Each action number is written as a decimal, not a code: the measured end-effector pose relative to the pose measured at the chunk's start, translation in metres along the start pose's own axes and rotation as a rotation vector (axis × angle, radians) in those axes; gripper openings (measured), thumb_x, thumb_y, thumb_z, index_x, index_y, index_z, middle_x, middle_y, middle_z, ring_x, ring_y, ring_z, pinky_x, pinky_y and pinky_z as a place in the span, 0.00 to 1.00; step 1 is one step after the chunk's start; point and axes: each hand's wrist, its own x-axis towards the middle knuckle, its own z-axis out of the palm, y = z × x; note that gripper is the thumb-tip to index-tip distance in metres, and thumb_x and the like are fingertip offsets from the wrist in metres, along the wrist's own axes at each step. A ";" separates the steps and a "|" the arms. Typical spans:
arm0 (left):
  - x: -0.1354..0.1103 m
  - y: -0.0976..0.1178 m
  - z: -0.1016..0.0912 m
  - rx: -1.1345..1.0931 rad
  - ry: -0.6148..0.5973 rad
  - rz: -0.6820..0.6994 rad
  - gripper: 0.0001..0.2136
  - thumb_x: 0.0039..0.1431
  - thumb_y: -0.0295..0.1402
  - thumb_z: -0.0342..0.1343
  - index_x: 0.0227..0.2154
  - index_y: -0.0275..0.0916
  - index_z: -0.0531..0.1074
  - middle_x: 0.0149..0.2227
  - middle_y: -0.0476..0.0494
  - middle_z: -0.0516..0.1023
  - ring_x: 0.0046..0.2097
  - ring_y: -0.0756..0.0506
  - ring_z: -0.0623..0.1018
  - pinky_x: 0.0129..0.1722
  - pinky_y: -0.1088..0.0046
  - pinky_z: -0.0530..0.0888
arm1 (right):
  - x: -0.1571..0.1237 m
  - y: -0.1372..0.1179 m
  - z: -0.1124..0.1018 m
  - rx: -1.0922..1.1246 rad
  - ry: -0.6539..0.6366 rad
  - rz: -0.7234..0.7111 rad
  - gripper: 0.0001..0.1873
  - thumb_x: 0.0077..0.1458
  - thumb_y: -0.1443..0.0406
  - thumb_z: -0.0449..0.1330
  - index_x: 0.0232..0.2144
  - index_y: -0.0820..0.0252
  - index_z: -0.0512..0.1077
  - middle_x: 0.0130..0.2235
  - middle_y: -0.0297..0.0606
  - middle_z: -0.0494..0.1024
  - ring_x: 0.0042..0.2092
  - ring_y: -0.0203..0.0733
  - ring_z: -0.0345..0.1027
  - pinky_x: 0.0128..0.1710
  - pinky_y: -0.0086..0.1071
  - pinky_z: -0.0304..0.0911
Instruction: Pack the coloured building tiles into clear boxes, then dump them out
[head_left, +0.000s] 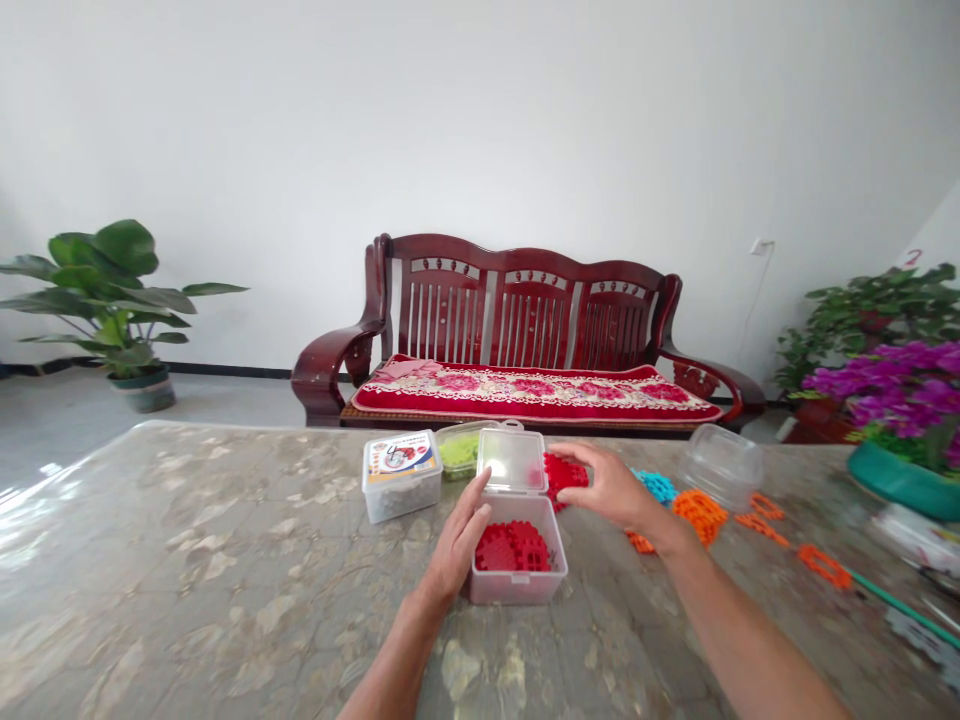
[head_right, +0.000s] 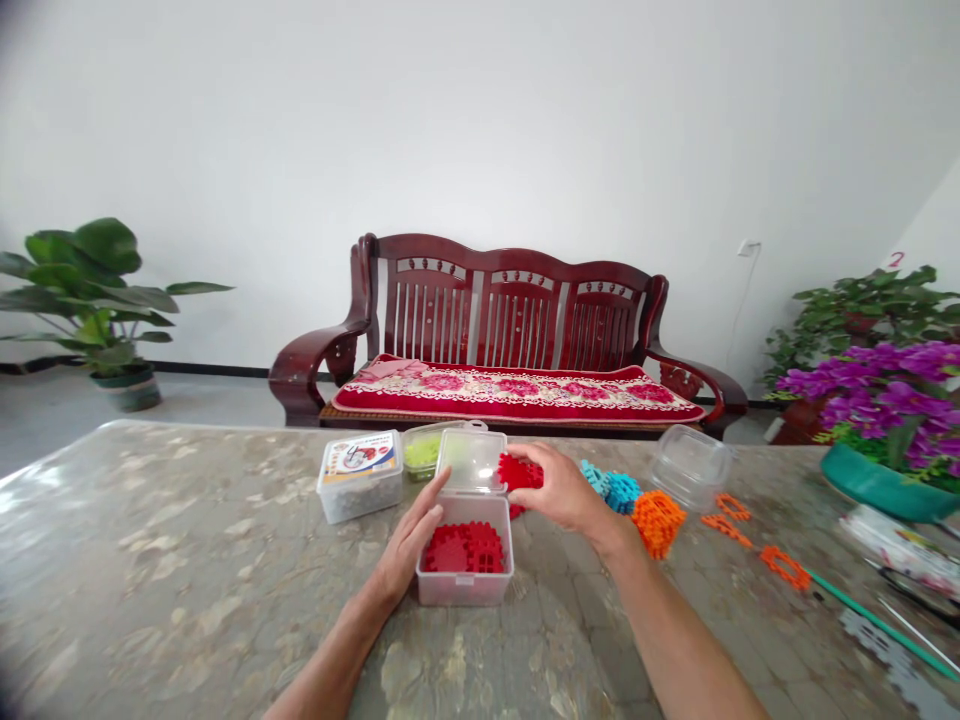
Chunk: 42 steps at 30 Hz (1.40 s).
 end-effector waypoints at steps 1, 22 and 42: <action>0.000 0.000 0.000 0.002 0.001 0.001 0.27 0.65 0.43 0.45 0.65 0.40 0.57 0.69 0.45 0.55 0.70 0.41 0.52 0.69 0.60 0.47 | -0.003 -0.014 0.000 -0.010 -0.044 -0.046 0.31 0.43 0.67 0.67 0.53 0.53 0.72 0.54 0.40 0.75 0.54 0.46 0.69 0.56 0.41 0.62; -0.001 0.000 0.000 -0.031 0.061 0.013 0.27 0.63 0.40 0.48 0.64 0.38 0.60 0.68 0.43 0.58 0.69 0.41 0.55 0.68 0.60 0.51 | -0.043 0.043 0.063 -0.244 0.214 0.155 0.23 0.52 0.74 0.53 0.48 0.56 0.75 0.50 0.41 0.78 0.54 0.46 0.68 0.57 0.43 0.61; -0.003 0.010 -0.006 -0.111 0.124 -0.030 0.26 0.58 0.39 0.51 0.59 0.37 0.68 0.61 0.42 0.70 0.62 0.37 0.68 0.60 0.63 0.66 | -0.066 0.045 0.079 -0.455 0.121 0.156 0.20 0.57 0.66 0.58 0.52 0.56 0.72 0.50 0.43 0.77 0.52 0.50 0.66 0.51 0.41 0.60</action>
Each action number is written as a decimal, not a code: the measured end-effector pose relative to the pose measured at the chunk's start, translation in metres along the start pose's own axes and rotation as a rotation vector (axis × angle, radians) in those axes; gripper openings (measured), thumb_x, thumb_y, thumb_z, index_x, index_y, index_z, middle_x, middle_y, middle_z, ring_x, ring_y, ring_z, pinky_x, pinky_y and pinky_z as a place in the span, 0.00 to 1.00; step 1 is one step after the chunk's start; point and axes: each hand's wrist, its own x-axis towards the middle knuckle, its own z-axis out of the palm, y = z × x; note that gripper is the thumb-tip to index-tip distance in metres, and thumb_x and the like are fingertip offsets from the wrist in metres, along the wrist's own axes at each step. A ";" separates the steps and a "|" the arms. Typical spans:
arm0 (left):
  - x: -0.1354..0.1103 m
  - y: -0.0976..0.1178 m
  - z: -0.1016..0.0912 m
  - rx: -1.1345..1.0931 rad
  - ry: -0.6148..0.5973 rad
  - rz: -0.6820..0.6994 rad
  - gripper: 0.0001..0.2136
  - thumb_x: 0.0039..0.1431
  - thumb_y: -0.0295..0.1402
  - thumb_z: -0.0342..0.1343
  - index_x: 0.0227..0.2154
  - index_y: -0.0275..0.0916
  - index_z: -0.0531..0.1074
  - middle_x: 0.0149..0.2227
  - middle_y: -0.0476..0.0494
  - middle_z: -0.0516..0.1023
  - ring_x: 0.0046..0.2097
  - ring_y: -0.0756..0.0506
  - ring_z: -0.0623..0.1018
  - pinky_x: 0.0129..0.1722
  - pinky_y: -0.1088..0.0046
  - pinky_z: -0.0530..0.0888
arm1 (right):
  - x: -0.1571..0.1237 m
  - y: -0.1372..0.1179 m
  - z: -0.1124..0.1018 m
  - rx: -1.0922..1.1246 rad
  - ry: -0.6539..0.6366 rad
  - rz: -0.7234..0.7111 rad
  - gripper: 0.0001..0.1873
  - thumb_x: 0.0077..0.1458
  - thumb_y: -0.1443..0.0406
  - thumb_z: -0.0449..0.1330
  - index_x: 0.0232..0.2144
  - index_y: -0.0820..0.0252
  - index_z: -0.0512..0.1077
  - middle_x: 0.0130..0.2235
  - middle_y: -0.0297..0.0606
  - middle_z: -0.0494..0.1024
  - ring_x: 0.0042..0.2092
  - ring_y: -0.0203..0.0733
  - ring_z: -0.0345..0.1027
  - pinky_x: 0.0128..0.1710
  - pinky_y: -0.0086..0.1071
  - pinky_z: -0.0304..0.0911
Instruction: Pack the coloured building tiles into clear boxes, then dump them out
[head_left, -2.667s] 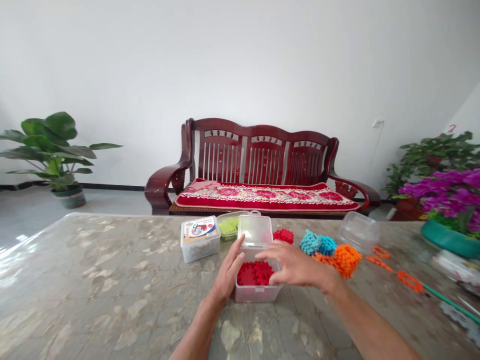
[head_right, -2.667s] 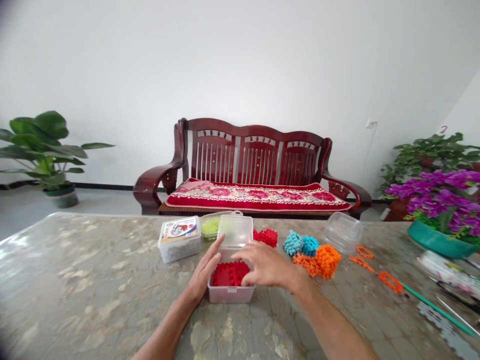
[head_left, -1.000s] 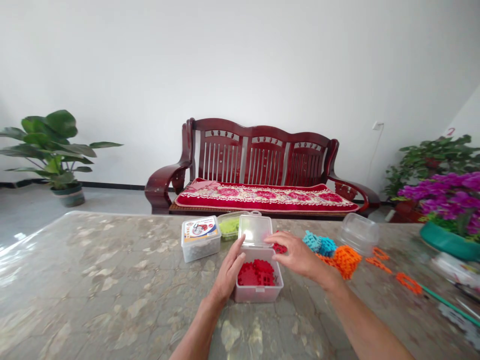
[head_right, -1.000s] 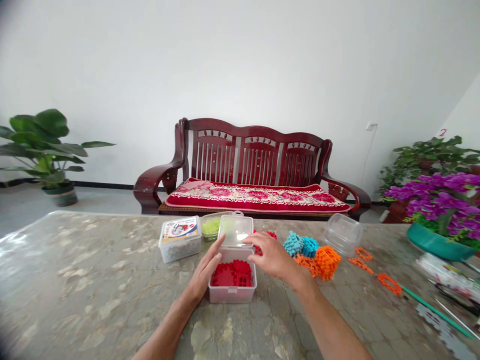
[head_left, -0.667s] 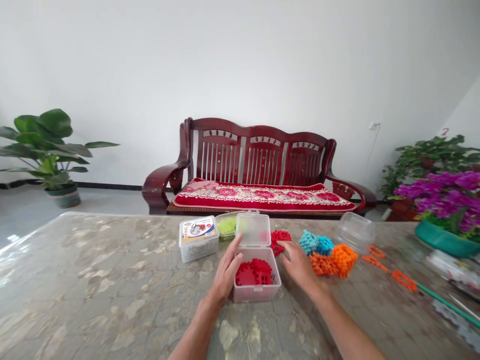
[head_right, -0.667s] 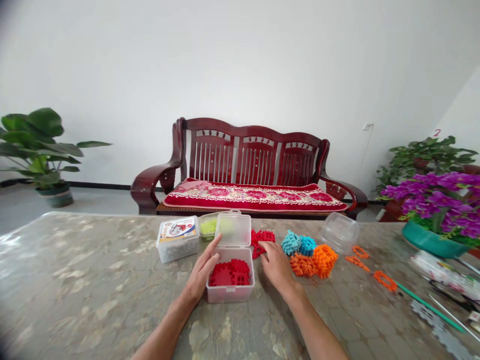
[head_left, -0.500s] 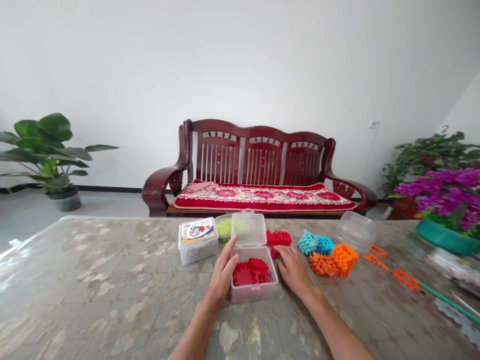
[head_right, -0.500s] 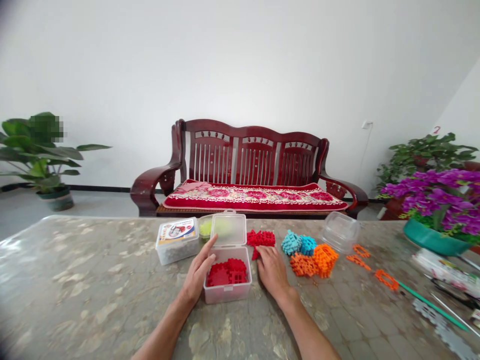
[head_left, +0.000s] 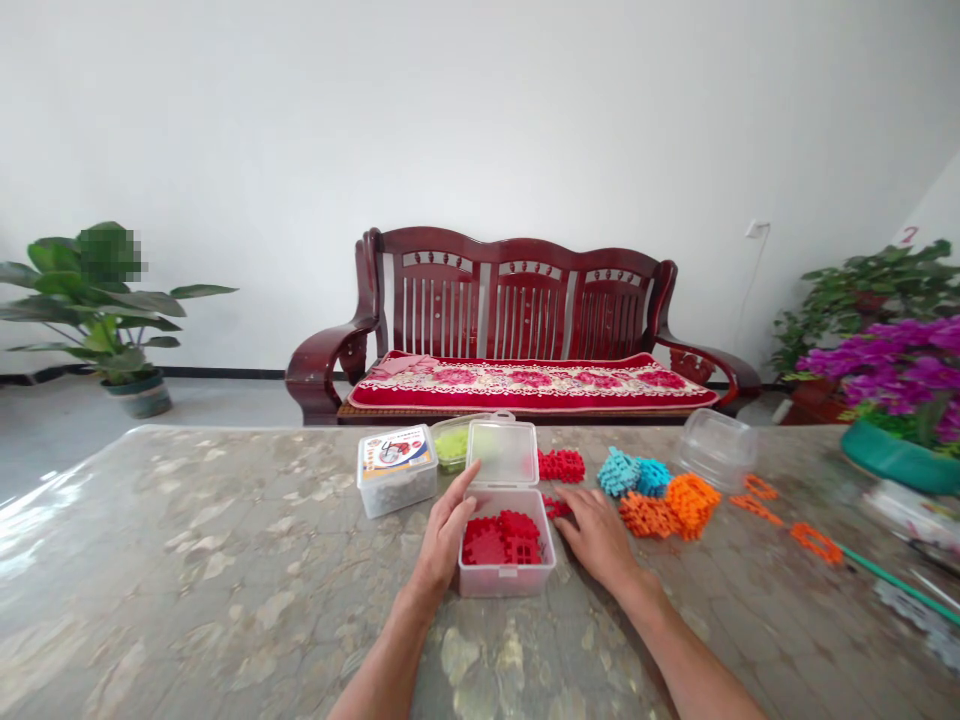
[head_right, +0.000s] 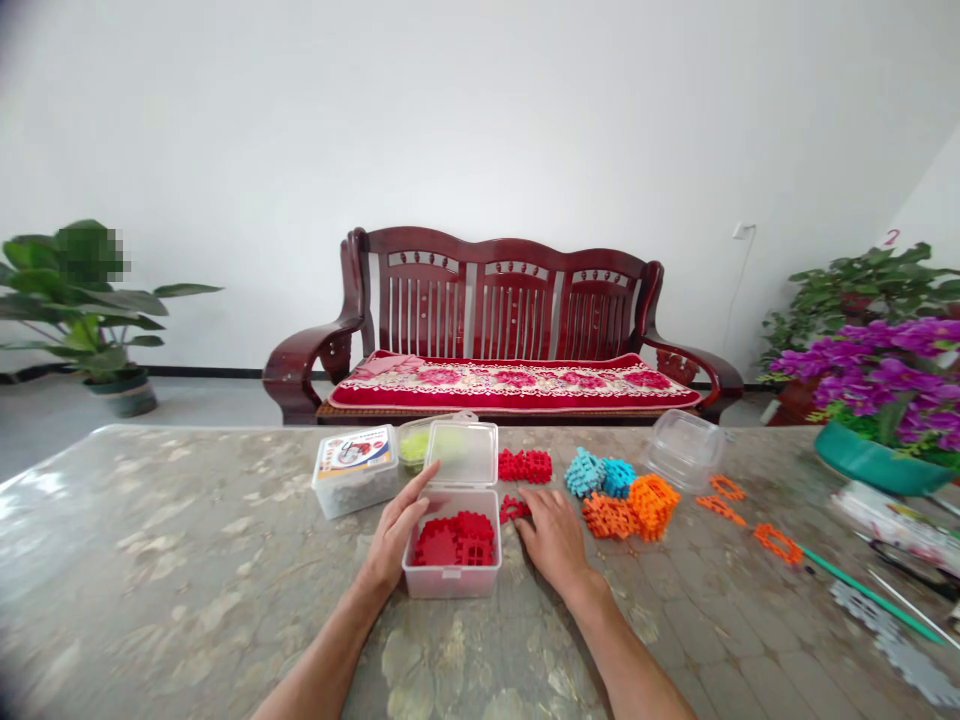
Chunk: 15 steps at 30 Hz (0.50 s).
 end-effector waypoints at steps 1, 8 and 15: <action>0.000 0.000 0.000 0.005 0.001 0.004 0.26 0.58 0.39 0.52 0.59 0.37 0.69 0.61 0.42 0.70 0.63 0.37 0.67 0.60 0.63 0.65 | 0.000 0.001 0.000 0.005 -0.022 -0.004 0.20 0.57 0.66 0.58 0.52 0.56 0.72 0.49 0.42 0.77 0.51 0.50 0.66 0.51 0.41 0.60; 0.003 -0.009 -0.002 0.028 -0.014 0.009 0.25 0.59 0.38 0.51 0.59 0.40 0.68 0.63 0.43 0.68 0.64 0.38 0.65 0.65 0.60 0.58 | 0.005 -0.002 0.000 0.087 -0.074 0.077 0.18 0.59 0.63 0.57 0.51 0.58 0.72 0.50 0.43 0.76 0.52 0.48 0.66 0.52 0.38 0.59; 0.002 -0.002 -0.001 0.025 -0.010 0.001 0.25 0.58 0.38 0.51 0.59 0.38 0.69 0.62 0.43 0.69 0.65 0.39 0.64 0.65 0.62 0.58 | 0.010 -0.010 -0.002 0.100 -0.115 0.068 0.10 0.57 0.62 0.59 0.41 0.57 0.75 0.43 0.42 0.76 0.49 0.46 0.67 0.48 0.35 0.60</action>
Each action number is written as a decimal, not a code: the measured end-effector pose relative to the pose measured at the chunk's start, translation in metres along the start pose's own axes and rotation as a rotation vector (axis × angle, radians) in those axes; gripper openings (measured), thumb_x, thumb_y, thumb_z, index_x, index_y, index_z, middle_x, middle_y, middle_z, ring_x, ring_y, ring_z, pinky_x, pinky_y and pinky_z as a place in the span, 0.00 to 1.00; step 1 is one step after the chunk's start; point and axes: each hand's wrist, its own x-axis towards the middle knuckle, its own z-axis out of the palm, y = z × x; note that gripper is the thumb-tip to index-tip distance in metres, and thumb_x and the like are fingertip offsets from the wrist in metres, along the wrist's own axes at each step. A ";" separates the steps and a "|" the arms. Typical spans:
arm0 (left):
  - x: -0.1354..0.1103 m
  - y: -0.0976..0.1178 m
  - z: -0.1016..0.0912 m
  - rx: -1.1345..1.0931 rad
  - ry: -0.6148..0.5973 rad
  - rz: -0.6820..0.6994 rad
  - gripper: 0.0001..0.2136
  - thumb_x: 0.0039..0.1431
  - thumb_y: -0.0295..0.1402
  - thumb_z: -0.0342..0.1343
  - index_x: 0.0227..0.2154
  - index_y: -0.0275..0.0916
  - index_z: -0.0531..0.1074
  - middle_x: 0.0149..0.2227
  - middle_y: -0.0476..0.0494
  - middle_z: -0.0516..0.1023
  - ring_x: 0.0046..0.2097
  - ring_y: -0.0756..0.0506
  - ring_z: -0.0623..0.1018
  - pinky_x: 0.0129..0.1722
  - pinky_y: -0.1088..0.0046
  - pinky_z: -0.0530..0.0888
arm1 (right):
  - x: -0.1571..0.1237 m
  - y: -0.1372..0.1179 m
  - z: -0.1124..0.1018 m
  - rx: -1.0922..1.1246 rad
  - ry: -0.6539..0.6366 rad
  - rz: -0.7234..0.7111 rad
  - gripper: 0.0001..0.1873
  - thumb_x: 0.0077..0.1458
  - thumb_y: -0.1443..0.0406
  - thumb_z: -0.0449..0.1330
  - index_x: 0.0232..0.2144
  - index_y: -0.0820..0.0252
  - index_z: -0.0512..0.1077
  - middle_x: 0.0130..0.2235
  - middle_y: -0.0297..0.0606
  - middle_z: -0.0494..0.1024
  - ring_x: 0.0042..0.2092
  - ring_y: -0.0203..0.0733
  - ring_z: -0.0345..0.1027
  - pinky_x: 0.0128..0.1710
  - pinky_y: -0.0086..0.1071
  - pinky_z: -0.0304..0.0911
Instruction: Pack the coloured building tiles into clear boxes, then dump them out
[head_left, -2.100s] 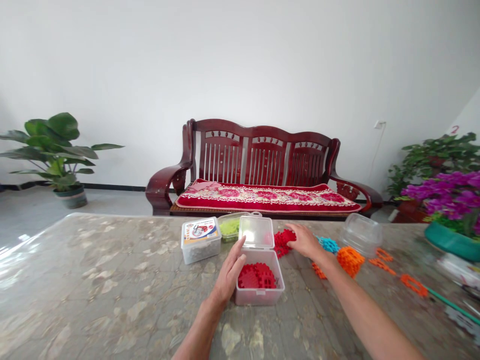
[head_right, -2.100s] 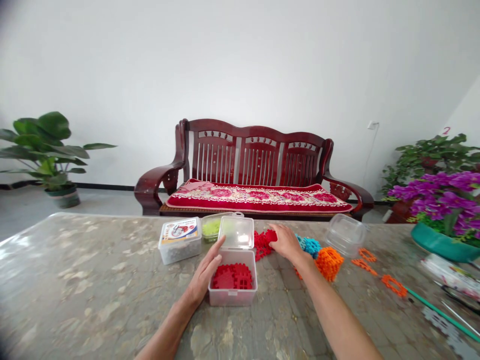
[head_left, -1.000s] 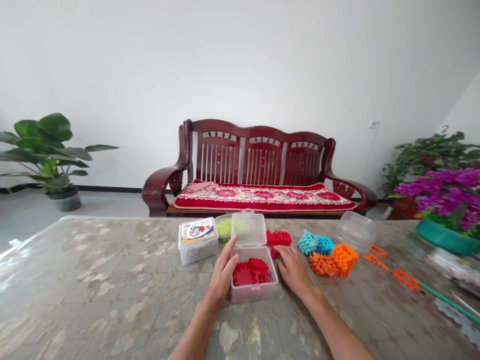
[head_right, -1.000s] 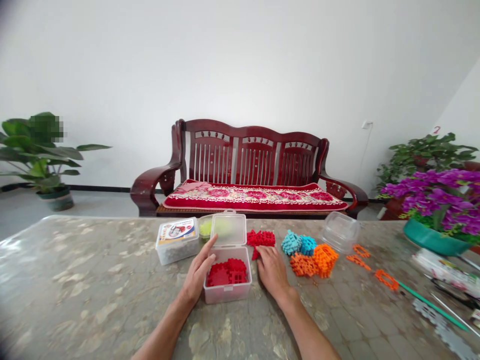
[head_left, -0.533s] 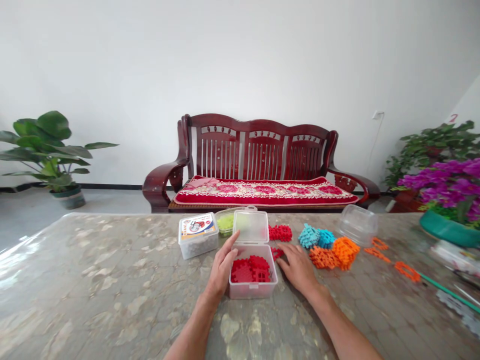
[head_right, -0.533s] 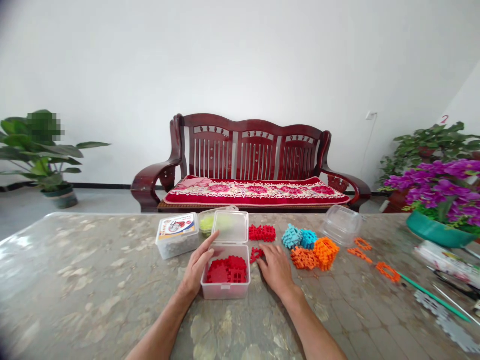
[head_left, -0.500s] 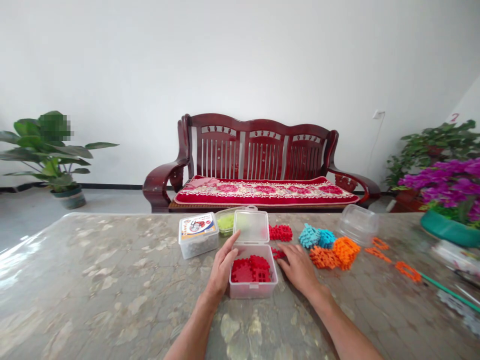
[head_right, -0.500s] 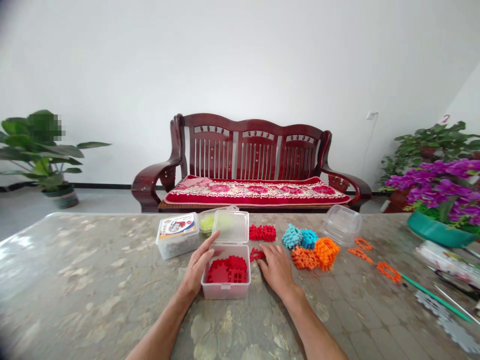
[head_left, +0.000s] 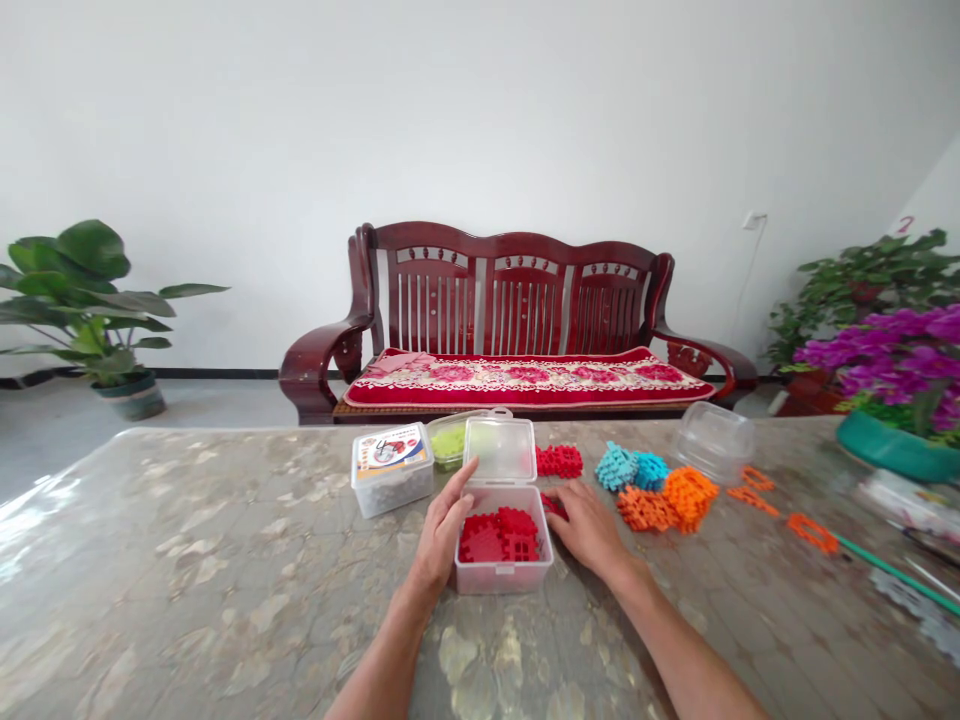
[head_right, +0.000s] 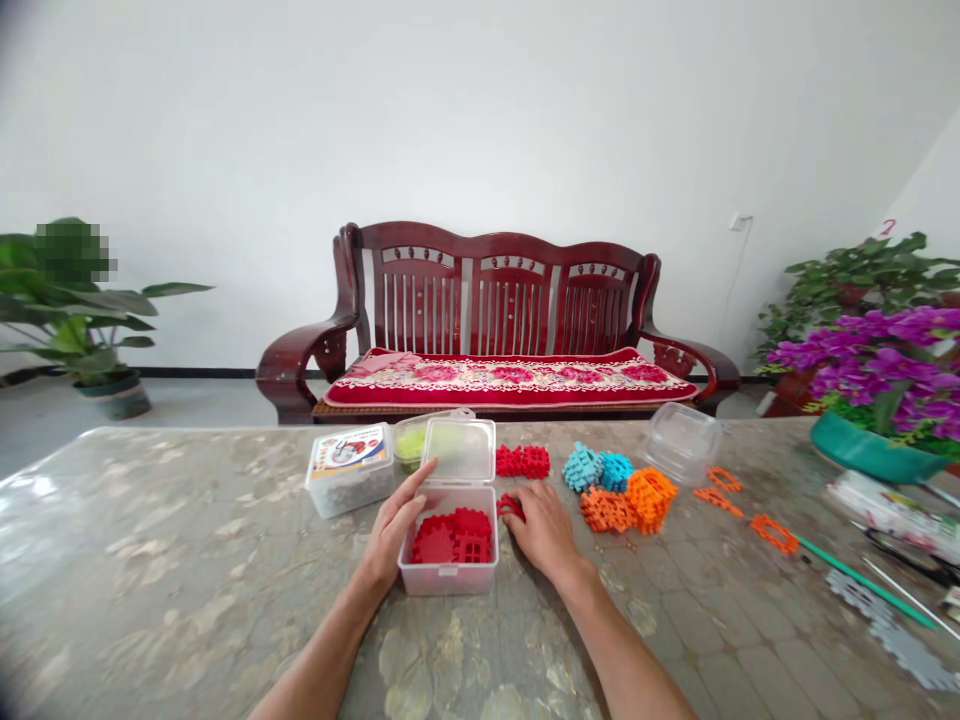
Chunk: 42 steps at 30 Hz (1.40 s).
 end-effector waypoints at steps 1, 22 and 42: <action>0.000 0.000 0.000 0.002 0.002 0.001 0.25 0.58 0.38 0.51 0.58 0.38 0.69 0.62 0.43 0.68 0.65 0.39 0.63 0.65 0.62 0.57 | 0.000 0.000 0.001 0.022 0.015 0.013 0.09 0.56 0.63 0.60 0.39 0.57 0.75 0.42 0.41 0.76 0.48 0.45 0.68 0.48 0.35 0.60; -0.001 0.003 0.002 -0.036 0.016 0.000 0.24 0.57 0.37 0.52 0.57 0.38 0.70 0.61 0.42 0.70 0.64 0.38 0.65 0.64 0.60 0.59 | -0.013 -0.068 -0.031 0.378 0.385 -0.244 0.05 0.59 0.64 0.57 0.32 0.56 0.72 0.34 0.37 0.79 0.35 0.38 0.71 0.36 0.30 0.65; 0.003 0.003 -0.001 -0.151 0.120 -0.092 0.27 0.55 0.38 0.53 0.58 0.35 0.69 0.52 0.40 0.78 0.46 0.41 0.80 0.51 0.64 0.71 | 0.000 0.011 0.004 0.130 0.274 0.110 0.12 0.55 0.65 0.53 0.40 0.55 0.74 0.43 0.39 0.79 0.42 0.46 0.72 0.45 0.39 0.65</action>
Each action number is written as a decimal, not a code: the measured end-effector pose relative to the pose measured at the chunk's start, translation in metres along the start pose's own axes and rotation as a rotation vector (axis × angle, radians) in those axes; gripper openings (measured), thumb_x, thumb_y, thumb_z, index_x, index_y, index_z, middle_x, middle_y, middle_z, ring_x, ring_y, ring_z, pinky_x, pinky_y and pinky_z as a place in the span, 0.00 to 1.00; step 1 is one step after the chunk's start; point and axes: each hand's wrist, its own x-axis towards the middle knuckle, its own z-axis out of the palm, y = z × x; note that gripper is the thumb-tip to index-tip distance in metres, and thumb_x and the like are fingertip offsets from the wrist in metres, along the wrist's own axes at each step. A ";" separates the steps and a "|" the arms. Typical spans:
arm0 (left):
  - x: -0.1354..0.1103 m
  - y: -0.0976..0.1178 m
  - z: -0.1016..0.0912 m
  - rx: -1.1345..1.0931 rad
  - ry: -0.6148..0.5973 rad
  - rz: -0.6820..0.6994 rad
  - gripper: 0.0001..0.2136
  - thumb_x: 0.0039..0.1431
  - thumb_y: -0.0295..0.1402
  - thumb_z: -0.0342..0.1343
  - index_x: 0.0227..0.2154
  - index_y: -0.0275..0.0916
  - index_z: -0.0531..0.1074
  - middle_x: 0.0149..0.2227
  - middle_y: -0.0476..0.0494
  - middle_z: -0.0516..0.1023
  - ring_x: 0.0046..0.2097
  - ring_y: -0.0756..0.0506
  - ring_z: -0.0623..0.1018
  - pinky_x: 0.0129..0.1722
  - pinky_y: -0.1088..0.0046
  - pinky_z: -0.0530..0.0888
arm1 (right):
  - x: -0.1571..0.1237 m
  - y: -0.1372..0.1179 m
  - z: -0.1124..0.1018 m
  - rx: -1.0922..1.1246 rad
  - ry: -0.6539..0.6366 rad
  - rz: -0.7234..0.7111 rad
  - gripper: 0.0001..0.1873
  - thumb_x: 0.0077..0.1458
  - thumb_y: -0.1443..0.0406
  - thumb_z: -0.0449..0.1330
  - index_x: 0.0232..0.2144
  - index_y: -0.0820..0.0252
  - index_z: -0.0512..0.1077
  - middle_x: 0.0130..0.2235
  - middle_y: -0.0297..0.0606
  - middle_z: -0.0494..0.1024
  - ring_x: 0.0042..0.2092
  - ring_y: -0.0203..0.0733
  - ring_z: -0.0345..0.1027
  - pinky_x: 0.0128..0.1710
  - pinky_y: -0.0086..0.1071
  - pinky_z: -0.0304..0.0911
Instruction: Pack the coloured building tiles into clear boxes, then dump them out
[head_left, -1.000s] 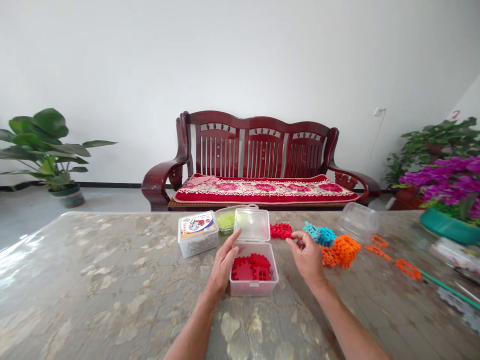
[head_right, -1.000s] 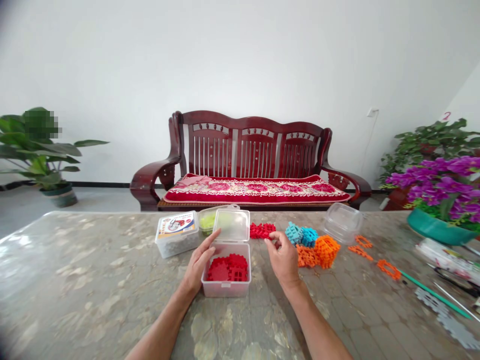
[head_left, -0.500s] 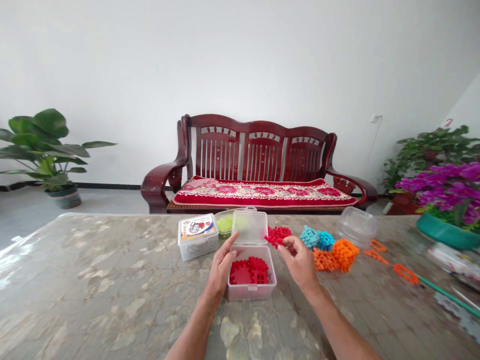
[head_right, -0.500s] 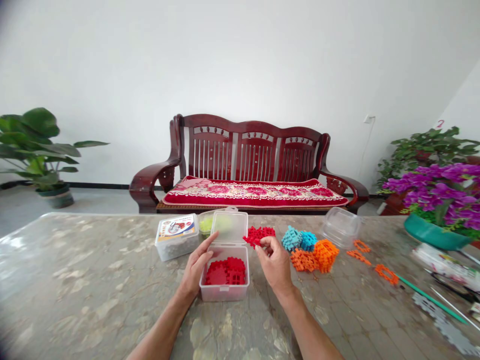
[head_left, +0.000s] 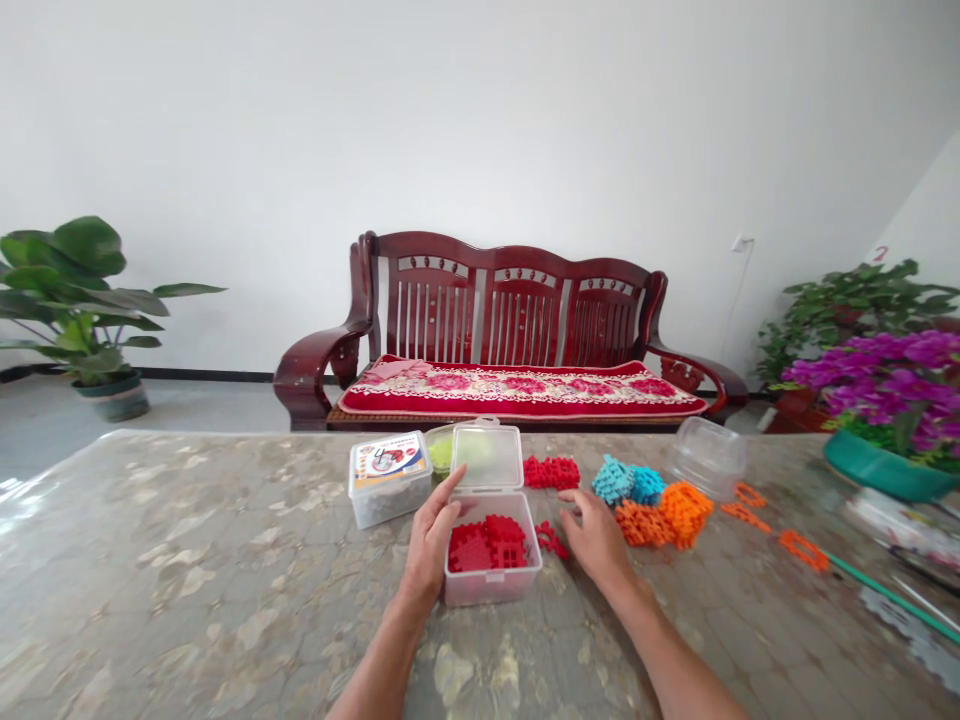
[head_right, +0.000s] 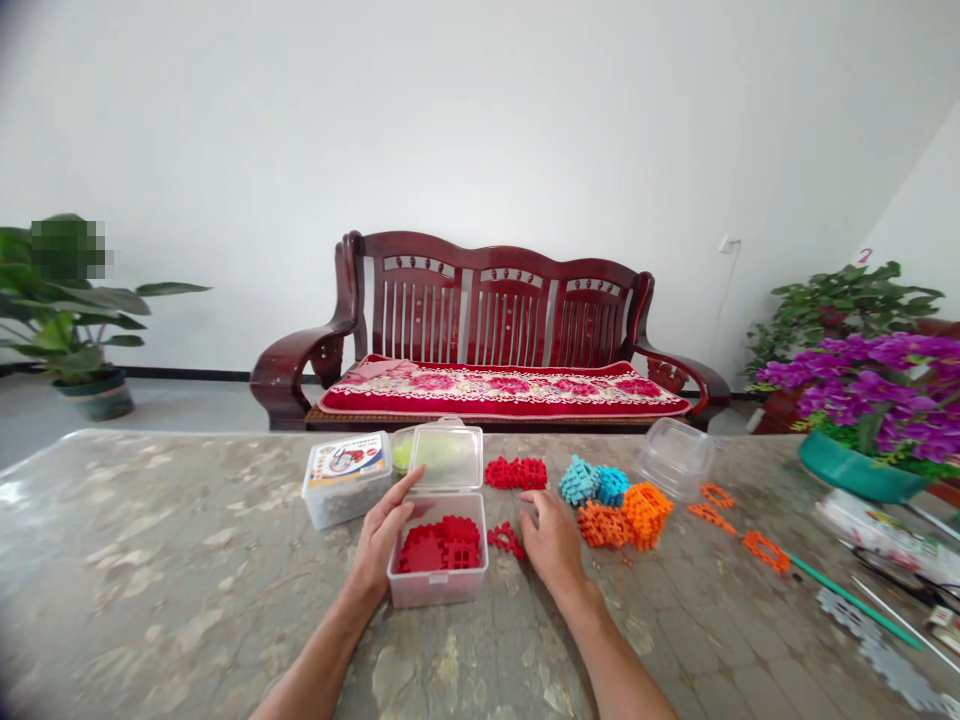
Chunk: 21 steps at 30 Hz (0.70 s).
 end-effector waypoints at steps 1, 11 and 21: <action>0.000 0.000 0.000 -0.004 0.000 -0.001 0.27 0.55 0.38 0.53 0.58 0.35 0.68 0.52 0.41 0.79 0.45 0.41 0.80 0.52 0.64 0.71 | 0.001 -0.001 0.001 -0.019 0.012 -0.036 0.14 0.55 0.67 0.53 0.42 0.55 0.74 0.45 0.40 0.79 0.46 0.47 0.71 0.48 0.40 0.64; 0.000 -0.001 0.000 -0.026 0.008 0.013 0.26 0.54 0.37 0.54 0.56 0.37 0.71 0.54 0.41 0.77 0.45 0.41 0.80 0.53 0.64 0.72 | -0.010 -0.017 -0.005 -0.170 -0.203 -0.102 0.11 0.54 0.60 0.60 0.41 0.53 0.75 0.42 0.39 0.77 0.46 0.46 0.72 0.43 0.34 0.64; 0.001 -0.007 0.000 0.006 -0.039 0.055 0.26 0.56 0.35 0.52 0.58 0.37 0.69 0.57 0.41 0.74 0.44 0.42 0.80 0.52 0.63 0.72 | -0.003 -0.029 -0.017 0.024 0.034 -0.077 0.08 0.57 0.63 0.55 0.36 0.54 0.74 0.36 0.36 0.80 0.39 0.43 0.74 0.39 0.35 0.66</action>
